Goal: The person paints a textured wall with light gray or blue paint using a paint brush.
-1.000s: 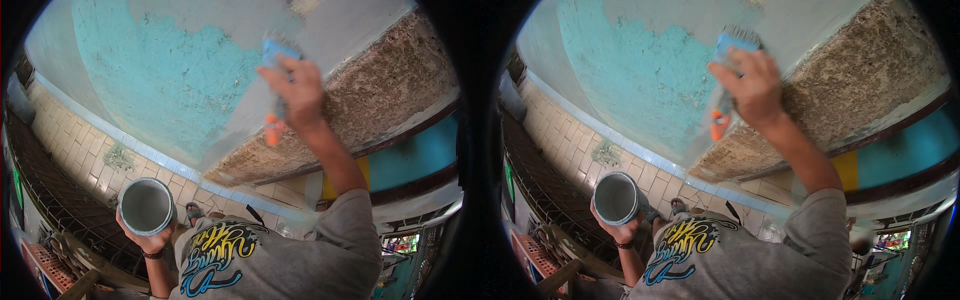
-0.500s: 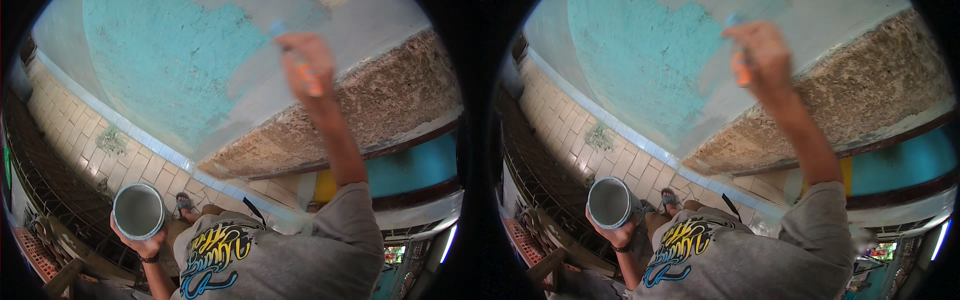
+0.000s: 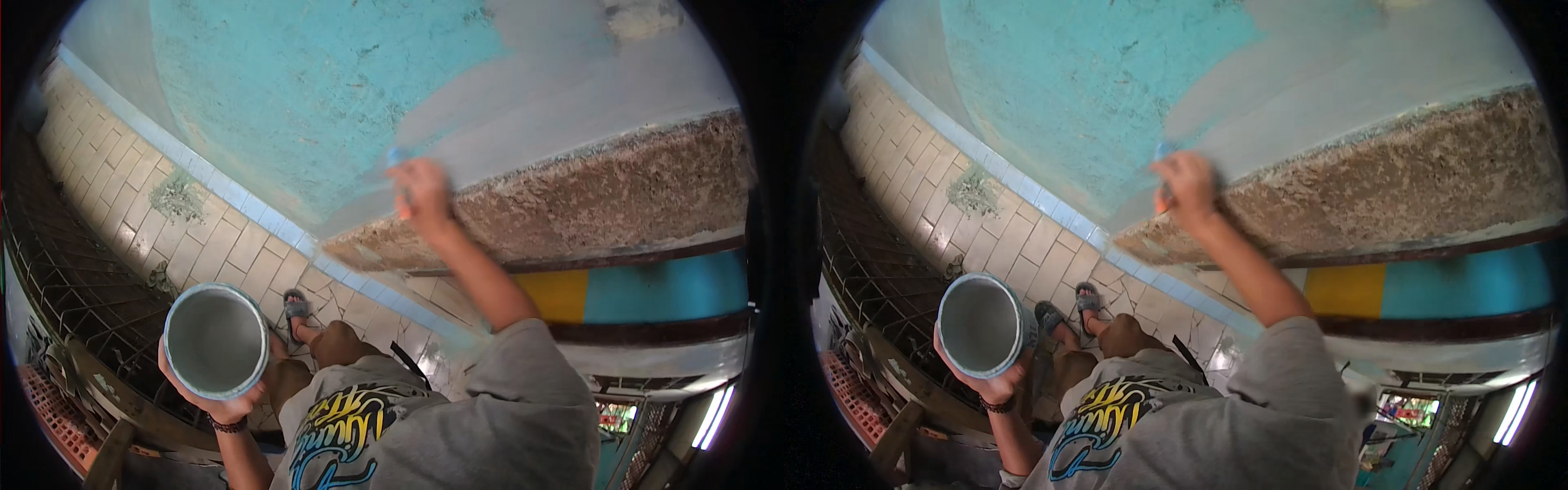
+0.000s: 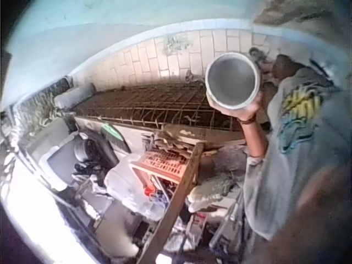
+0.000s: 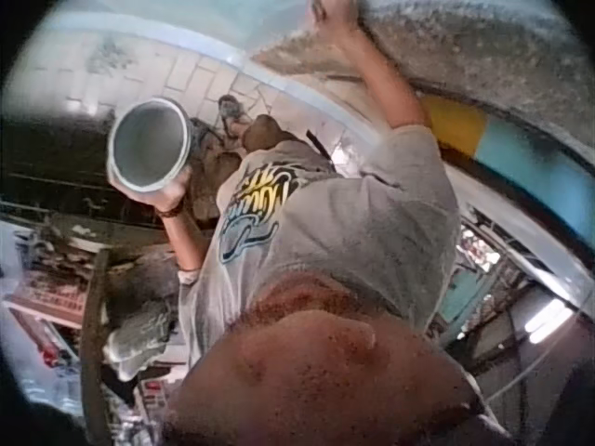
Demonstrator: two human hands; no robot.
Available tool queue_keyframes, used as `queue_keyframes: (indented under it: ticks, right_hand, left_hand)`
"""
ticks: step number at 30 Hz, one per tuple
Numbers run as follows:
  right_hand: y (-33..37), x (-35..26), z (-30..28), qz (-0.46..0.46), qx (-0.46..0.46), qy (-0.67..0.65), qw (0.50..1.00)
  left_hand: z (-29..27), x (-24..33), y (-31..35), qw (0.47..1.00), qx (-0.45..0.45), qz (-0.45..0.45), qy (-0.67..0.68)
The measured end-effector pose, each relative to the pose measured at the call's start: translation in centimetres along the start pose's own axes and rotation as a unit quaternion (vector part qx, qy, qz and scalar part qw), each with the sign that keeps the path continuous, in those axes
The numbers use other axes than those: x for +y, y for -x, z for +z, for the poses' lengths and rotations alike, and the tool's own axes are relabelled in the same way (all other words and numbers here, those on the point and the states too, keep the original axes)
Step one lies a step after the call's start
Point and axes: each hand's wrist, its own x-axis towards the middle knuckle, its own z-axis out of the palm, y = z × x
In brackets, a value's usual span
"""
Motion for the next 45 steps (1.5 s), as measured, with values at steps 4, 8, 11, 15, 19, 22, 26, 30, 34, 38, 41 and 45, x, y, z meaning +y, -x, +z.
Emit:
queue_keyframes:
  ticks: [4, 8, 11, 15, 19, 22, 26, 30, 34, 38, 41, 45]
  right_hand:
    - [-3.6, 0.3, -6.7, -0.059, 0.224, 0.121, 0.965]
    - [1.3, 2.5, 0.8, 0.000, 0.206, 0.211, 0.956]
    - [9.1, 0.6, 12.2, 0.004, -0.040, 0.110, 0.993]
    - [7.5, 1.3, 9.8, 0.044, -0.056, 0.036, 0.997]
    - [0.8, 0.6, -1.2, -0.002, 0.151, 0.028, 0.988]
    - [0.2, 0.4, -1.2, 0.008, 0.313, 0.121, 0.942]
    - [7.7, 0.7, 10.9, 0.020, 0.038, 0.173, 0.984]
    - [5.5, 0.3, 9.5, 0.027, -0.065, 0.006, 0.998]
    - [-6.4, 0.4, -7.6, -0.004, 0.033, -0.064, 0.997]
    - [-11.7, -1.6, -18.1, -0.038, 0.207, 0.040, 0.977]
    - [-10.7, -0.3, -14.7, -0.107, 0.262, 0.248, 0.926]
    - [-2.1, -1.1, -0.2, -0.094, -0.017, 0.123, 0.988]
  left_hand:
    - [0.2, -1.0, -1.1, 1.000, -0.007, 0.001, -0.027]
    - [1.0, -1.5, -1.6, 1.000, -0.022, 0.014, 0.008]
    - [0.9, -1.4, -1.8, 0.999, -0.040, -0.007, 0.012]
    - [0.0, -0.1, -1.8, 0.997, -0.057, -0.048, -0.011]
    - [-0.3, -0.4, -1.6, 0.995, -0.041, -0.042, -0.082]
    - [0.2, -0.1, -1.9, 0.997, -0.039, -0.060, -0.041]
    - [0.0, -0.3, -1.9, 0.996, -0.061, -0.044, -0.053]
    - [-0.1, 0.1, -1.7, 0.995, -0.068, -0.060, -0.036]
    - [-0.3, 0.4, -1.7, 0.998, -0.048, -0.045, -0.005]
    - [0.4, -0.1, -2.2, 0.997, -0.050, -0.022, 0.050]
    - [0.5, -0.2, -2.3, 0.997, -0.058, -0.017, 0.047]
    - [1.1, 1.0, -3.1, 0.993, -0.084, -0.012, 0.084]
